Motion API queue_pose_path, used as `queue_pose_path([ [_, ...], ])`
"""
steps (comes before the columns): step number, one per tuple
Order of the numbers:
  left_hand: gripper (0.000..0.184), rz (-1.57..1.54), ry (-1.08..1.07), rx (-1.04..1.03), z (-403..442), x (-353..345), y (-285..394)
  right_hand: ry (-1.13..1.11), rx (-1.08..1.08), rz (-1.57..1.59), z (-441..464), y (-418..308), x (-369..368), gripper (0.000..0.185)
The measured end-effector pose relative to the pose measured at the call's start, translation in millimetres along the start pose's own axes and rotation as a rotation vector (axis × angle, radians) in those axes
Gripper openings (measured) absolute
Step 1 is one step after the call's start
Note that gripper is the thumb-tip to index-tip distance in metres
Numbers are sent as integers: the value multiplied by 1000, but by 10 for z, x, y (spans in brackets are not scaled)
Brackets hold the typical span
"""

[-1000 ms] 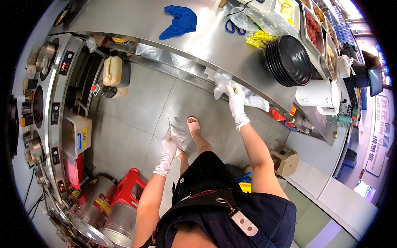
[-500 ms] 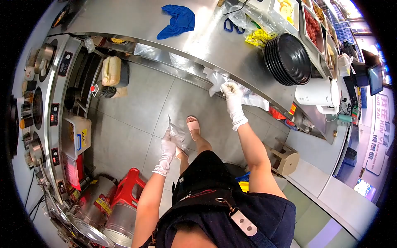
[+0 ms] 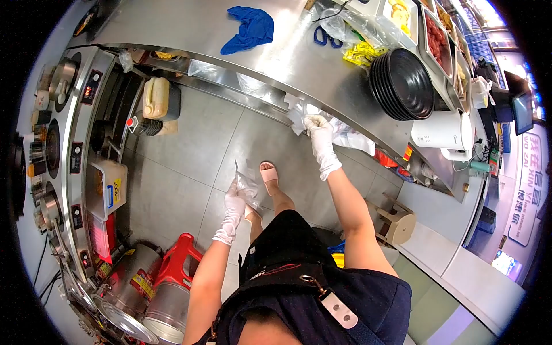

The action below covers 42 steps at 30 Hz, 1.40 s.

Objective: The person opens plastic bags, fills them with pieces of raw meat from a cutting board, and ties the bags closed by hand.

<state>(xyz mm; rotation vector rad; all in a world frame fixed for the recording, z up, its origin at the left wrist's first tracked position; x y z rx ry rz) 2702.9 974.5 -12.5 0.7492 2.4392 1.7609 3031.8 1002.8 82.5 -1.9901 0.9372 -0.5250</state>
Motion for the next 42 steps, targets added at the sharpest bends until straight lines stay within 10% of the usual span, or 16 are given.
queue_pose_path([
  [14, 47, -168, -7, 19, 86, -96, -517, -34, 95, -42, -4, -113, -5, 20],
  [21, 46, 52, -13, 42, 85, -50, -154, 12, 461, -875, -62, -106, 81, 14],
  [26, 40, 61, 18, 35, 56, 8, -120, -451, 602, -1771, -218, 582, -160, 9],
  [30, 35, -287, 120, 80, -22, 142, -445, -505, 450, -1045, -861, 1049, -533, 5],
  [34, 35, -501, 200, 188, -200, 483, -5, -530, -162, -497, -1331, 562, -753, 3],
  [42, 29, -716, 376, 145, -1036, 933, 322, -886, -166, -529, -2270, 406, -963, 9],
])
Point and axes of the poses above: each hand's wrist, its own z-axis towards the middle knuckle, its own x-axis out of the back of the hand, y = z × x, the point moved 1 cm from there along z, towards the middle knuckle, and after that the axes turned 15 degrees about -x, right-handed, at the moved point
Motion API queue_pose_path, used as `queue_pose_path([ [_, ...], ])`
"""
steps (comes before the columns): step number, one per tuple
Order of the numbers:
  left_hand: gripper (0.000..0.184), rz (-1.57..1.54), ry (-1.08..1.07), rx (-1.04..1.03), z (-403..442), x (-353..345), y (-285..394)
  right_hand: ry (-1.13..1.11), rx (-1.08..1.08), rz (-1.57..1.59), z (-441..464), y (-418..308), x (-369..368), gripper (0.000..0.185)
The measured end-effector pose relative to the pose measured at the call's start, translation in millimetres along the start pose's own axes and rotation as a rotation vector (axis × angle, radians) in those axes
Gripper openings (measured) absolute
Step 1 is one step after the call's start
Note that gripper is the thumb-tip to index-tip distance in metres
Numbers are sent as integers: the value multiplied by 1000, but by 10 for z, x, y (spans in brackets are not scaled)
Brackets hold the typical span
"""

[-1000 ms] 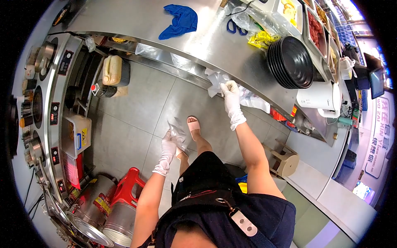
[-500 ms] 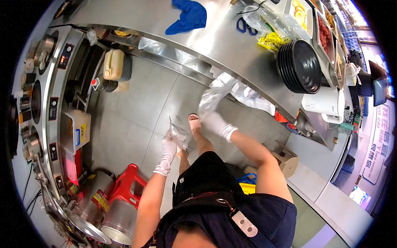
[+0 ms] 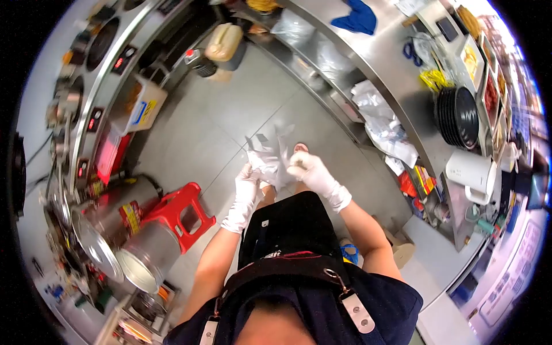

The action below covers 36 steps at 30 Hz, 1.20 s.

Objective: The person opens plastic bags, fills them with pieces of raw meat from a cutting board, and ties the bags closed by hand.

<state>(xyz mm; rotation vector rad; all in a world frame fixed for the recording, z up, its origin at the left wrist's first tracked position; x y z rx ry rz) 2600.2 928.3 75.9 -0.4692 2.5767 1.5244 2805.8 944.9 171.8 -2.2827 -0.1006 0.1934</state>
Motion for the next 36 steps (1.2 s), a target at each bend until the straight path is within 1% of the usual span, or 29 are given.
queue_pose_path([
  [2, 24, -49, 42, 115, -327, 111, 246, -61, 232, -445, -58, 44, -432, 9],
  [3, 21, -147, 32, 83, -416, 316, 49, -142, 179, -532, -149, -40, -696, 10],
  [4, 21, -325, 70, -27, -559, 389, 13, -188, 383, -696, -208, -81, -945, 11],
  [6, 28, -580, 130, -28, -802, 595, -59, -361, 636, -1077, -241, 156, -1333, 14],
  [9, 42, -970, 308, 92, -1473, 801, 453, -528, 1140, -1168, -339, 432, -1848, 16],
  [12, 41, -921, 419, -112, -2030, 1272, -8, -852, 743, -1245, -662, 529, -2338, 18],
  [13, 41, -900, 451, -162, -2255, 1383, -141, -1004, 613, -1300, -779, 574, -2518, 20],
  [16, 28, -816, 652, -250, -2958, 1553, -28, -1252, 814, -1221, -1141, 835, -2915, 22],
  [17, 24, -963, 739, -232, -3114, 1674, -162, -1314, 736, -1153, -1324, 889, -3040, 22],
  [20, 19, -1078, 965, -443, -3778, 1943, -280, -1505, 806, -1029, -1861, 1080, -3527, 19],
  [21, 18, -1098, 1027, -497, -3991, 2070, -366, -1511, 780, -1041, -2079, 1086, -3703, 17],
  [22, 16, -1108, 1088, -559, -4220, 2229, -438, -1492, 853, -977, -2230, 1216, -3875, 15],
  [23, 15, -1107, 1146, -633, -4445, 2423, -508, -1498, 866, -987, -2371, 1350, -4069, 14],
  [24, 15, -1029, 1274, -598, -4517, 2710, -1095, -1501, 886, -988, -2502, 1492, -4267, 14],
  [25, 18, -978, 1340, -587, -4656, 2974, -1606, -1488, 867, -1035, -2603, 1692, -4418, 12],
  [26, 21, -942, 1431, -626, -5092, 2948, -1036, -1464, 851, -1082, -2703, 1910, -4597, 10],
  [28, 23, -1025, 1430, -719, -5581, 3249, -1273, -1543, 801, -1145, -2993, 2255, -4959, 9],
  [29, 23, -1010, 1483, -727, -5806, 3356, -1398, -1567, 752, -1221, -3136, 2405, -5111, 10],
  [33, 23, -930, 1689, -678, -6816, 3853, -1675, -1771, 930, -1368, -3775, 2874, -5709, 16],
  [34, 23, -919, 1736, -659, -6991, 3969, -1713, -1813, 913, -1452, -3887, 2971, -5852, 16],
  [36, 23, -937, 1788, -661, -7213, 4210, -1822, -1862, 905, -1496, -3980, 3154, -6088, 18],
])
Point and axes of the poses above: each hand's wrist, its own z-axis towards the middle knuckle, its own x-axis out of the back of the hand, y = z × x, the point moved 1 cm from there along z, towards the middle knuckle, and after that the axes turned 15 degrees about -x, right-handed, at the moved point
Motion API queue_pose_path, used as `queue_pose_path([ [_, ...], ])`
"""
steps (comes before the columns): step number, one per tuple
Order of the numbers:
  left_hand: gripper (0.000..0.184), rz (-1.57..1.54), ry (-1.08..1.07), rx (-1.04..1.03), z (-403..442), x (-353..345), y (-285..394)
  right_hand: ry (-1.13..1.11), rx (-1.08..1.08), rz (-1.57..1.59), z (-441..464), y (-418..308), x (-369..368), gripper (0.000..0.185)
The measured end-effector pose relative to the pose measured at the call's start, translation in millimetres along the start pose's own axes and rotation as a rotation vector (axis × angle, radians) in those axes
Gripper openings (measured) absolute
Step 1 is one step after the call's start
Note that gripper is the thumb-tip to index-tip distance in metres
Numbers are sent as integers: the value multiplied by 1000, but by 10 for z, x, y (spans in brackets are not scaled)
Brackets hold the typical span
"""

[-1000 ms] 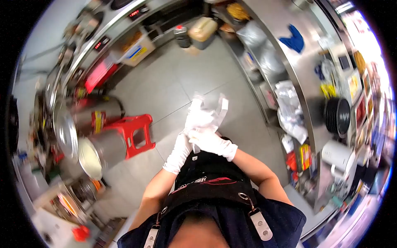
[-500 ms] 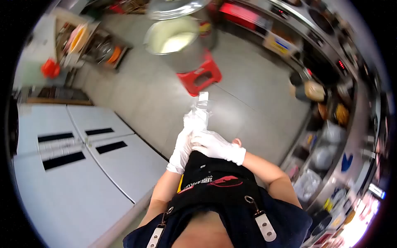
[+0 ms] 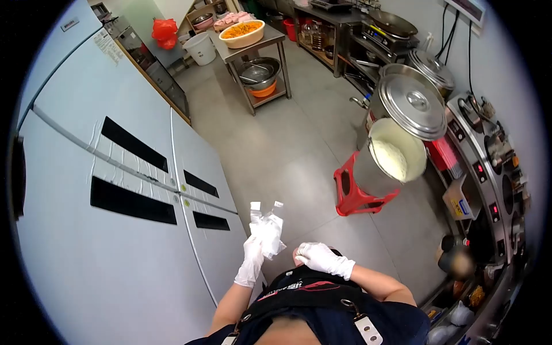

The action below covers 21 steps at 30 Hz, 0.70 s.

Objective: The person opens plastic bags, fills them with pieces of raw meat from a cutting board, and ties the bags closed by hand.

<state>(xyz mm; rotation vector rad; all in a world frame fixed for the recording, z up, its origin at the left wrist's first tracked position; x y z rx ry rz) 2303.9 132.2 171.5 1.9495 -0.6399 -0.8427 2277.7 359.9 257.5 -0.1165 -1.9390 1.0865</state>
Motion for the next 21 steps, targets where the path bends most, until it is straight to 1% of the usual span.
queue_pose_path([
  [2, 23, -4, 38, 4, 311, 3, 127, -39, -62, -18, 305, -5, 53, 20],
  [4, 22, -35, 50, -13, 682, -34, 112, -129, -144, -63, 611, -1, 195, 23],
  [8, 18, -57, 19, -16, 1415, -236, 92, -184, -199, -100, 1246, 266, 408, 25],
  [10, 17, -60, -4, -23, 1848, -449, 244, -222, -227, -133, 1654, 340, 638, 26],
  [14, 19, -4, -23, -44, 2763, -905, 723, -181, -201, -137, 2599, 555, 1142, 23],
  [15, 21, 26, -16, -47, 3006, -951, 804, -226, -204, -145, 2873, 621, 1260, 22],
  [17, 24, 84, -10, -53, 3408, -1079, 1021, -116, -60, -172, 3386, 661, 1524, 23],
  [18, 25, 86, -41, -65, 3619, -1119, 1106, -44, 8, -185, 3662, 656, 1665, 23],
  [19, 23, 108, -17, -78, 3824, -1188, 1186, -57, 87, -183, 3937, 635, 1839, 24],
  [21, 21, 110, 20, -79, 4198, -1354, 1300, -2, 129, -250, 4441, 515, 2185, 20],
])
Point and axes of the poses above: each hand's wrist, its own z-axis towards the middle knuckle, its own x-axis out of the back of the hand, y = z × x, the point moved 1 cm from there along z, towards the middle knuckle, and after that the axes turned 15 degrees about -x, right-handed, at the moved point
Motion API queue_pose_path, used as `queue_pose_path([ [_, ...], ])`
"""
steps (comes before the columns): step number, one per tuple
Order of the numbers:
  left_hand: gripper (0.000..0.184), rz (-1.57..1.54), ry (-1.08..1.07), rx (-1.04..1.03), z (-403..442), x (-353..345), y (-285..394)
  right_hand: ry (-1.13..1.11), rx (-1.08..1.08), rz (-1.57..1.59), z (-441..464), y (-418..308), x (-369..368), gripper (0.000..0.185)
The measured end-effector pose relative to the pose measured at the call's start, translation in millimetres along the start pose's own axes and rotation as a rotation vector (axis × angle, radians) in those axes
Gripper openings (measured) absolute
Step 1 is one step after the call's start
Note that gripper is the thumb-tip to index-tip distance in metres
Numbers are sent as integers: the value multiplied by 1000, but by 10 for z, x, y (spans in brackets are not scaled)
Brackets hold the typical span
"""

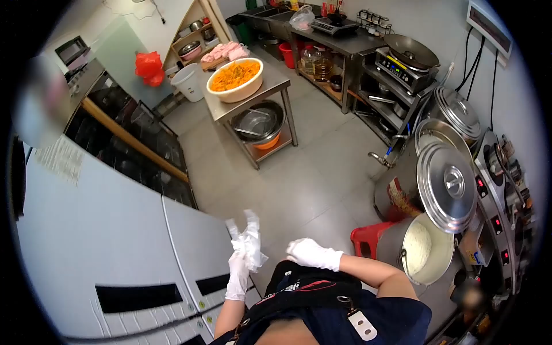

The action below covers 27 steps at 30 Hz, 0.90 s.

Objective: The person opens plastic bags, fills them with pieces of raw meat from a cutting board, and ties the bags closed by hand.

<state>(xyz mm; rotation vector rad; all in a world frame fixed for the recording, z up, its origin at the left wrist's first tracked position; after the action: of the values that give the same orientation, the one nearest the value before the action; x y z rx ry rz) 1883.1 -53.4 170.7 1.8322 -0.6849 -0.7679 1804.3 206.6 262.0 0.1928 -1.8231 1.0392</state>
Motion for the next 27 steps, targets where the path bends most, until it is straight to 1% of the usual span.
queue_pose_path([
  [1, 21, -14, 14, 11, 175, -82, 41, 29, 18, -33, 242, 20, 148, 17],
  [2, 22, 5, 15, 15, 405, -120, -23, 66, 61, 33, 485, 112, 202, 22],
  [3, 22, -4, 21, 20, 601, -299, 24, 101, 109, 97, 734, 124, 387, 27],
  [4, 22, -17, 34, 24, 780, -471, 68, 133, 129, -5, 900, 153, 590, 26],
  [5, 23, -30, 54, 30, 956, -613, 109, 113, 148, -13, 1124, 244, 675, 23],
  [6, 26, 10, 6, 68, 1182, -753, 159, 78, 110, 11, 1321, 350, 767, 23],
  [9, 28, 144, -80, 23, 2134, -1147, -70, 40, 35, 76, 1850, 788, 1036, 21],
  [10, 25, 127, -99, -9, 2297, -1515, 108, 36, 13, 91, 1989, 946, 1211, 21],
  [13, 22, 47, -199, 57, 2835, -2622, 503, 68, -152, 180, 2245, 1352, 1865, 21],
  [14, 23, 53, -265, 83, 3003, -2971, 567, 26, -250, 76, 2322, 1615, 1927, 22],
  [15, 25, 62, -330, 103, 3174, -3309, 611, 48, -329, 74, 2377, 1884, 1999, 23],
  [17, 25, -40, -476, 196, 3530, -3904, 521, 146, -437, 84, 2444, 2306, 2259, 22],
  [18, 22, 103, -684, -167, 3804, -4132, 171, 198, -457, 133, 2485, 2474, 2434, 23],
  [19, 21, 132, -769, -292, 3961, -4407, 47, 252, -476, 179, 2530, 2662, 2618, 23],
  [20, 20, 153, -843, -421, 4115, -4680, -73, 262, -562, 173, 2573, 2955, 2686, 23],
  [22, 19, -40, -756, -192, 4221, -5339, 346, 311, -623, 208, 2734, 3458, 2935, 19],
  [23, 19, -23, -727, -215, 4374, -5585, 425, 309, -651, 230, 2837, 3676, 3105, 18],
  [24, 19, -3, -694, -237, 4524, -5810, 473, 340, -610, 172, 2977, 3915, 3273, 16],
  [25, 19, 18, -659, -259, 4662, -6039, 544, 308, -627, 194, 3143, 4093, 3511, 17],
  [26, 17, -24, -592, -250, 4805, -6284, 649, 287, -606, 141, 3321, 4349, 3705, 18],
  [27, 18, 4, -520, -188, 5006, -6487, 633, 265, -585, 94, 3499, 4552, 3902, 19],
])
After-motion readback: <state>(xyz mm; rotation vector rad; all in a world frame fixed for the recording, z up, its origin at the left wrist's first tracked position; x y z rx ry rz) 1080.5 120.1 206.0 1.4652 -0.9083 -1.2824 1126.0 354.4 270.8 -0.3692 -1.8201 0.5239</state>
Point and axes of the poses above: each hand's wrist, its own z-axis towards the middle knuckle, its own x-axis out of the back of the hand, y = z × x, the point moved 1 cm from there along z, towards the middle knuckle, and after that the axes turned 15 degrees about -x, right-handed, at the moved point
